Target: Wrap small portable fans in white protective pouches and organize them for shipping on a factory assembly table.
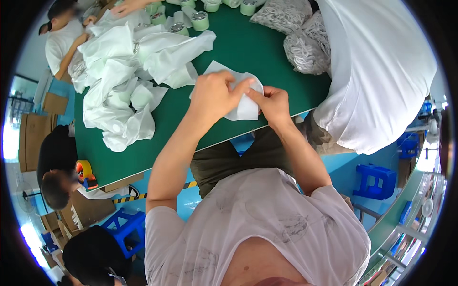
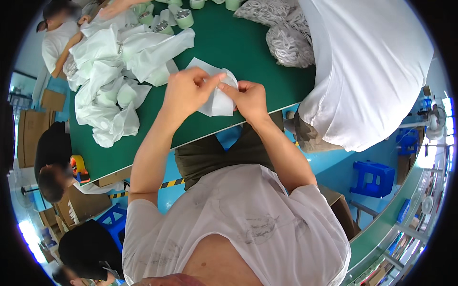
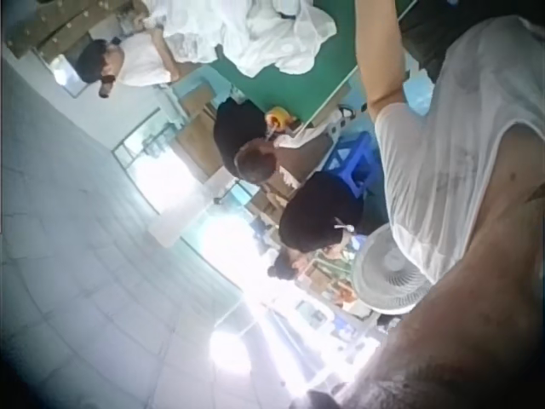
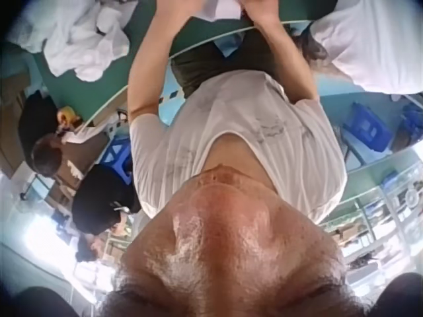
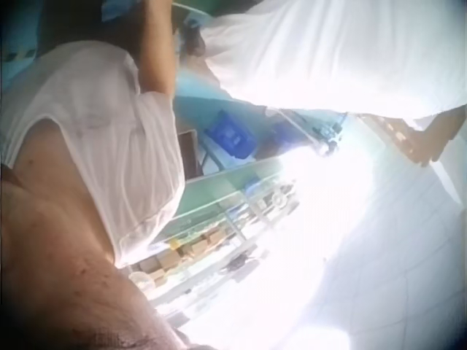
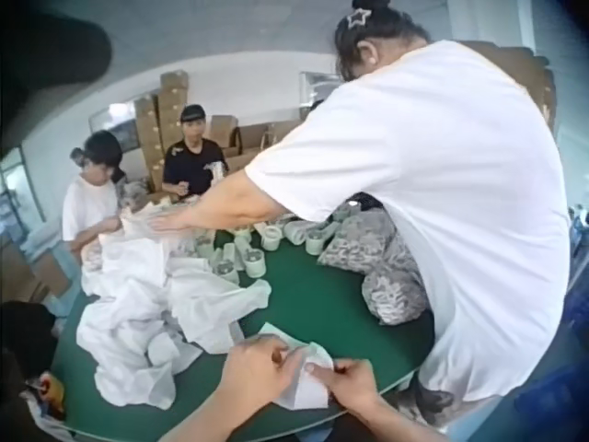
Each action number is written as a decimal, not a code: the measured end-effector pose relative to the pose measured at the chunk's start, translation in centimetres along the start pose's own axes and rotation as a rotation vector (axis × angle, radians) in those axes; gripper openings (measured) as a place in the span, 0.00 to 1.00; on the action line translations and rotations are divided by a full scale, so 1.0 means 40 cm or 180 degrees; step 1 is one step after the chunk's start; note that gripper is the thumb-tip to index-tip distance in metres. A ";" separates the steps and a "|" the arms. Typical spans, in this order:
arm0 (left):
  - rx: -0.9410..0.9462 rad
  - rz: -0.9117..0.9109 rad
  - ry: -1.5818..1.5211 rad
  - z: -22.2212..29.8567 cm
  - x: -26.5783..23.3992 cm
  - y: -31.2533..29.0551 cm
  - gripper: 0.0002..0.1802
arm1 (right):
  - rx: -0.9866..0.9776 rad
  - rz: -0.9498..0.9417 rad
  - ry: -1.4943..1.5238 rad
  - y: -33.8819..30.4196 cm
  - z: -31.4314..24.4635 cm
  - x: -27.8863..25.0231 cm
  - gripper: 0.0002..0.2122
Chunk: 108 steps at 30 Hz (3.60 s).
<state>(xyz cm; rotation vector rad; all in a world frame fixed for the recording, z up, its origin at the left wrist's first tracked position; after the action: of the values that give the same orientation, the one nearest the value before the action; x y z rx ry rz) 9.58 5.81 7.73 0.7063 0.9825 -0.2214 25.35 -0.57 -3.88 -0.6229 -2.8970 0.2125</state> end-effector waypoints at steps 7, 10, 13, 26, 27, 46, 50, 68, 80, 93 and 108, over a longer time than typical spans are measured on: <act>-0.0908 -0.1863 -0.1783 -0.056 0.217 -0.085 0.15 | 0.0005 0.0047 0.0098 0.003 0.008 0.004 0.13; -0.1529 -0.1460 -0.1904 -0.105 0.191 -0.084 0.14 | -0.0028 0.0116 0.0229 0.020 0.018 -0.039 0.11; -0.2025 -0.1150 -0.2388 -0.174 0.194 -0.088 0.13 | 0.0296 -0.0074 -0.0934 0.036 0.008 -0.062 0.11; -0.1520 -0.0666 -0.1948 -0.222 0.207 -0.009 0.10 | -0.1366 0.1711 -0.4310 0.384 -0.392 -0.355 0.08; -0.1158 -0.0364 -0.1464 -0.201 0.179 -0.002 0.11 | -0.1345 0.1751 -0.4318 0.402 -0.392 -0.379 0.08; -0.0701 0.0432 -0.0970 -0.165 0.150 -0.048 0.35 | -0.2203 0.1111 -0.4491 0.382 -0.394 -0.431 0.09; -0.0706 0.0602 -0.0839 -0.187 0.140 -0.050 0.26 | -0.2111 0.0982 -0.4594 0.415 -0.361 -0.456 0.09; -0.0810 0.0827 -0.0680 -0.152 0.078 -0.027 0.08 | -0.2721 -0.0588 0.0567 -0.061 -0.386 -0.094 0.08; -0.1196 0.0339 -0.1366 -0.061 0.046 -0.046 0.13 | -0.2908 -0.1040 -0.0902 -0.169 -0.228 0.086 0.11; -0.1467 -0.0077 -0.1454 -0.123 0.090 -0.033 0.12 | -0.3010 -0.1702 -0.4208 -0.144 -0.318 0.243 0.10; -0.0450 0.0913 -0.0873 -0.042 -0.191 0.228 0.12 | -0.3483 -0.1472 -0.2820 -0.038 -0.631 0.264 0.05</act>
<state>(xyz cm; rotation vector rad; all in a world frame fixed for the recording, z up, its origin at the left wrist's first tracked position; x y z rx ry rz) 8.53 12.77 17.47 0.6583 0.6202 0.0040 20.21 5.06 22.44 0.1619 -3.6628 -1.6108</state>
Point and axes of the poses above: each hand's wrist, its own y-axis towards the middle knuckle, its own x-axis out of the palm, z = x × y, the point moved 10 cm from there along y, towards the middle knuckle, and after that the axes turned 14 degrees about y, right-handed, at the moved point
